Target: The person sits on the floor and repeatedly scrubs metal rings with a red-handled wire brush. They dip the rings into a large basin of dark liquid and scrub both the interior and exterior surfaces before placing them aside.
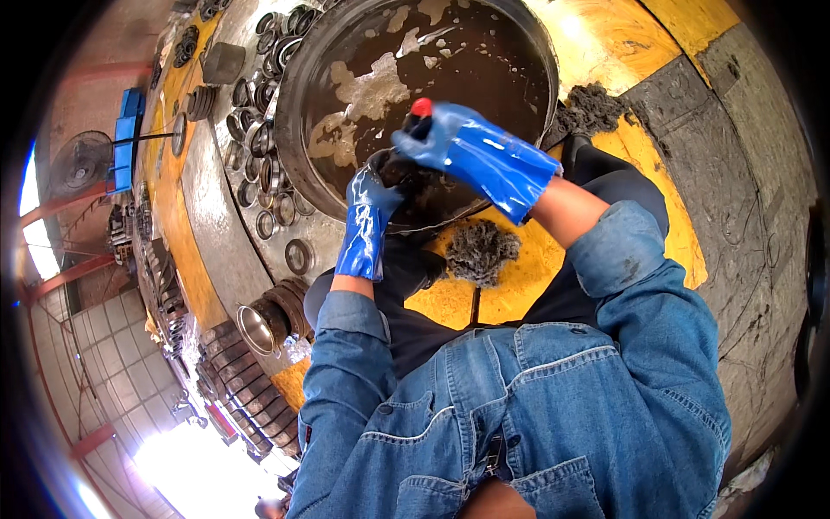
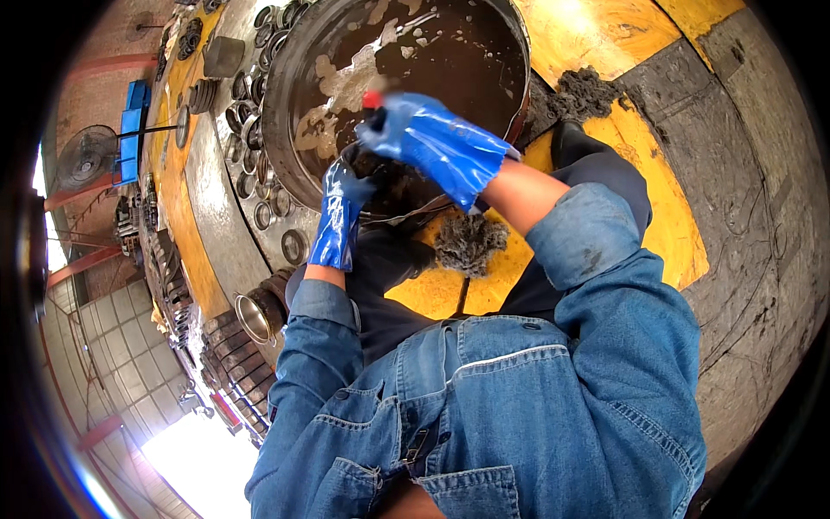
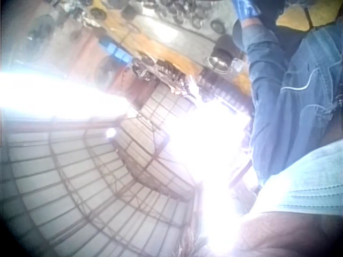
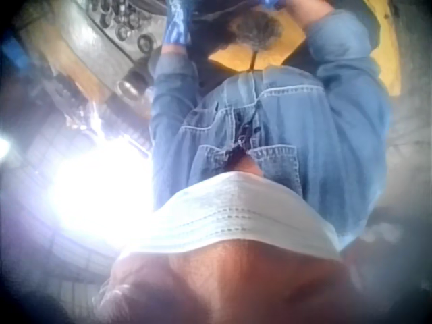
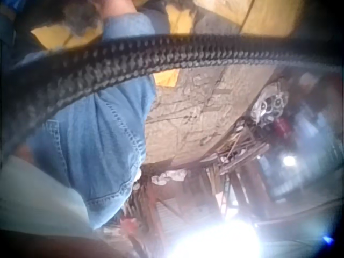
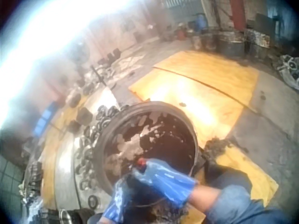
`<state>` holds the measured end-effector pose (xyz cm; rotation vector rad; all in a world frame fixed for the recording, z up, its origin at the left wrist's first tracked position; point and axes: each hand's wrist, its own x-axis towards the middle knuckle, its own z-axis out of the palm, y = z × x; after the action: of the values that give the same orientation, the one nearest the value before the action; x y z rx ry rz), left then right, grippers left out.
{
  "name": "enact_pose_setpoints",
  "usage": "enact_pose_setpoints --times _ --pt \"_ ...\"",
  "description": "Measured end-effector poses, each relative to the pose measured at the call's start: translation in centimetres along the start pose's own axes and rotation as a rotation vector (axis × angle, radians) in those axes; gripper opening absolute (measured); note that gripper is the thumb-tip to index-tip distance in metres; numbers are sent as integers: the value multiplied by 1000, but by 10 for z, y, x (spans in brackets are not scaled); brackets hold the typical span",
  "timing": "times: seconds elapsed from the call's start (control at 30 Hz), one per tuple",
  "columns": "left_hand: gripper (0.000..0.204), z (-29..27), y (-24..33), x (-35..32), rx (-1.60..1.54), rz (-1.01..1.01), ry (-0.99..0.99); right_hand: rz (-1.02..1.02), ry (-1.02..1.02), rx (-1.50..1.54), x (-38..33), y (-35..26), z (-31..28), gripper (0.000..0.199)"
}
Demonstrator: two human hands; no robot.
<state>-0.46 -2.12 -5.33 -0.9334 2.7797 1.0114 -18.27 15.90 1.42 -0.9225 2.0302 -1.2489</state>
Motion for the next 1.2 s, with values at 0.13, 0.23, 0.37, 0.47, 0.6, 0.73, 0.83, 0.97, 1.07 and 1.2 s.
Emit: enact_pose_setpoints --times 0.13,0.23,0.37,0.47,0.6,0.73,0.83,0.97,1.07,1.2 --pt "64 0 38 -2 86 16 17 75 54 -239 14 39 -23 47" --pt "63 -5 38 -5 66 -31 17 126 -6 -54 11 19 -26 50" --pt "64 -7 32 -2 120 -5 -34 -33 -61 54 -2 -5 0 48" --pt "70 -2 21 -1 62 35 29 41 -30 -55 7 11 -5 56" --pt "76 -7 42 4 312 -20 -41 200 30 -213 14 43 -17 46" --pt "64 0 120 23 671 -174 -174 330 -43 -412 18 35 -18 34" --pt "48 15 136 40 801 -229 -189 271 -102 -574 20 27 -19 32" --pt "51 2 130 31 722 -133 -202 286 53 -240 22 50 -24 34" --pt "50 -14 65 7 399 2 -70 116 68 -119 33 37 -28 52" --pt "53 -14 35 -4 415 -148 -56 -31 -120 2 11 -20 -17 55"
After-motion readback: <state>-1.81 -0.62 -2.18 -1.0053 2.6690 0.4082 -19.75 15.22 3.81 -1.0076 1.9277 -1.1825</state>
